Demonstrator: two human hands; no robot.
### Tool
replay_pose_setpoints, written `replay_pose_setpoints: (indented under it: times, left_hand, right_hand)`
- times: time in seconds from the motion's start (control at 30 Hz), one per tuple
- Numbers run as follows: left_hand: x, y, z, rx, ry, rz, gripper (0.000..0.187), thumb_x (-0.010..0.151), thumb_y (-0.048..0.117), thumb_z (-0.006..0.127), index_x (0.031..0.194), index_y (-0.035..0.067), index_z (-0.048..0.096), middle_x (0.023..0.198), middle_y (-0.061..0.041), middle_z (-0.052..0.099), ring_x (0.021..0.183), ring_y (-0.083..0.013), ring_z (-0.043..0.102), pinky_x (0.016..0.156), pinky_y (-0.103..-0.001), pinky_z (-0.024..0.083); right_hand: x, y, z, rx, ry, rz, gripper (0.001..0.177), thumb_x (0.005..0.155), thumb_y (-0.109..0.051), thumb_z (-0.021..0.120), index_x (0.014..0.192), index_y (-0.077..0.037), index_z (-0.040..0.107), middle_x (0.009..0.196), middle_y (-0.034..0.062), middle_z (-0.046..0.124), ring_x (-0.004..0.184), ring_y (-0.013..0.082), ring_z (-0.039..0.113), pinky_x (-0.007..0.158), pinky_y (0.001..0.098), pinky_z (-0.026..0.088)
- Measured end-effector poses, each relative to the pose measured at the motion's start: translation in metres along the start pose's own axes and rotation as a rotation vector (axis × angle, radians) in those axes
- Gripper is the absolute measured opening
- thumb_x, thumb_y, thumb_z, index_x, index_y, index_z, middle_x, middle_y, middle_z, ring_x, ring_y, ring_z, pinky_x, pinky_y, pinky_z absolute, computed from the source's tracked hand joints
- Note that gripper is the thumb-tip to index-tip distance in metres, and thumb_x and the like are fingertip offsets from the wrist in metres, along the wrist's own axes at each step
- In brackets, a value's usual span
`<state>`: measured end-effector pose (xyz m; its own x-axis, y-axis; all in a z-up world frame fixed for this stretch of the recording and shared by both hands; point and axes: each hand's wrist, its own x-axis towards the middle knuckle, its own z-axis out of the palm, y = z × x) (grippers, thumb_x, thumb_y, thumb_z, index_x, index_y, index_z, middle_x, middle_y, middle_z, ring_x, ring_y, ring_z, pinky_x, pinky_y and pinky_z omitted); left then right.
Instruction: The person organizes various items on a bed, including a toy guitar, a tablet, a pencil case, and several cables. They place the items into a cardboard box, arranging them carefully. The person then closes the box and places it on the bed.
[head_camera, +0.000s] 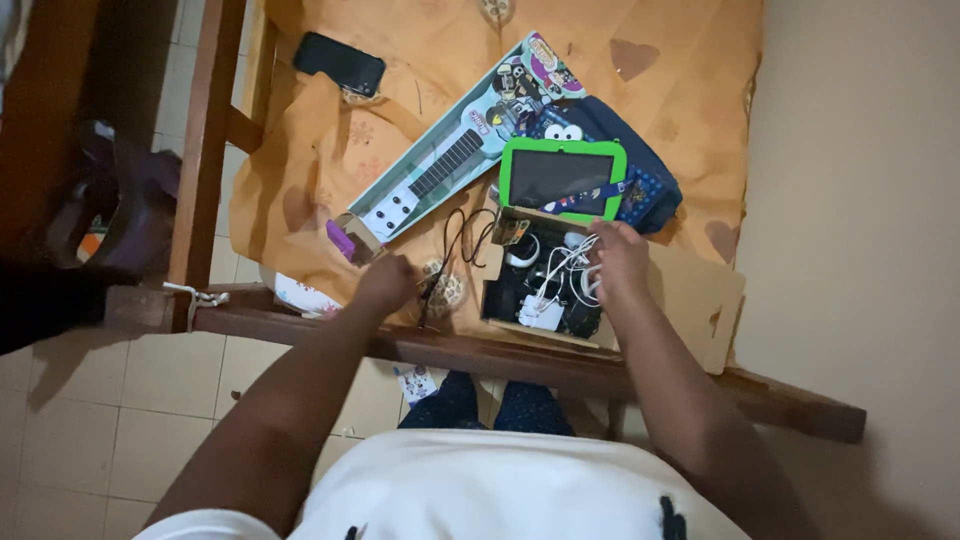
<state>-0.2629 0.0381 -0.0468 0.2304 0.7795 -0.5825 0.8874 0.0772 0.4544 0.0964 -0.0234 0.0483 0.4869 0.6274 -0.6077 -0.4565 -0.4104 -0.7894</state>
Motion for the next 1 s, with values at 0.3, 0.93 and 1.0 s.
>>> replay_pose_setpoints:
  times: [0.3, 0.93, 1.0]
  left_hand:
    - [0.069, 0.026, 0.095, 0.113, 0.091, -0.006, 0.036, 0.099, 0.031, 0.06, 0.122, 0.003, 0.055, 0.123, -0.021, 0.065, 0.113, -0.0424, 0.062, 0.093, -0.058, 0.049]
    - [-0.022, 0.154, -0.105, -0.807, 0.377, 0.341, 0.018, 0.1, 0.018, 0.069, 0.104, 0.0, 0.07, 0.083, -0.014, 0.068, 0.069, -0.0216, 0.059, 0.062, -0.036, 0.045]
    - [-0.027, 0.166, -0.115, -1.087, 0.131, 0.411, 0.017, 0.103, 0.014, 0.06, 0.11, 0.002, 0.068, 0.088, -0.006, 0.071, 0.074, -0.0144, 0.064, 0.068, -0.031, 0.05]
  right_hand:
    - [-0.044, -0.004, -0.014, -0.408, 0.207, -0.021, 0.01, 0.096, -0.024, 0.067, 0.093, -0.015, 0.068, 0.064, -0.0031, 0.055, 0.051, 0.005, 0.047, 0.044, 0.0235, 0.039]
    - [-0.028, -0.007, 0.005, -0.146, 0.013, -0.181, 0.014, 0.091, -0.023, 0.074, 0.096, -0.01, 0.073, 0.075, -0.0014, 0.062, 0.061, 0.006, 0.053, 0.051, 0.024, 0.041]
    - [-0.049, -0.035, 0.035, -0.297, -0.129, -0.275, 0.025, 0.085, -0.025, 0.081, 0.098, -0.006, 0.071, 0.081, 0.0009, 0.067, 0.061, 0.01, 0.052, 0.051, 0.0256, 0.041]
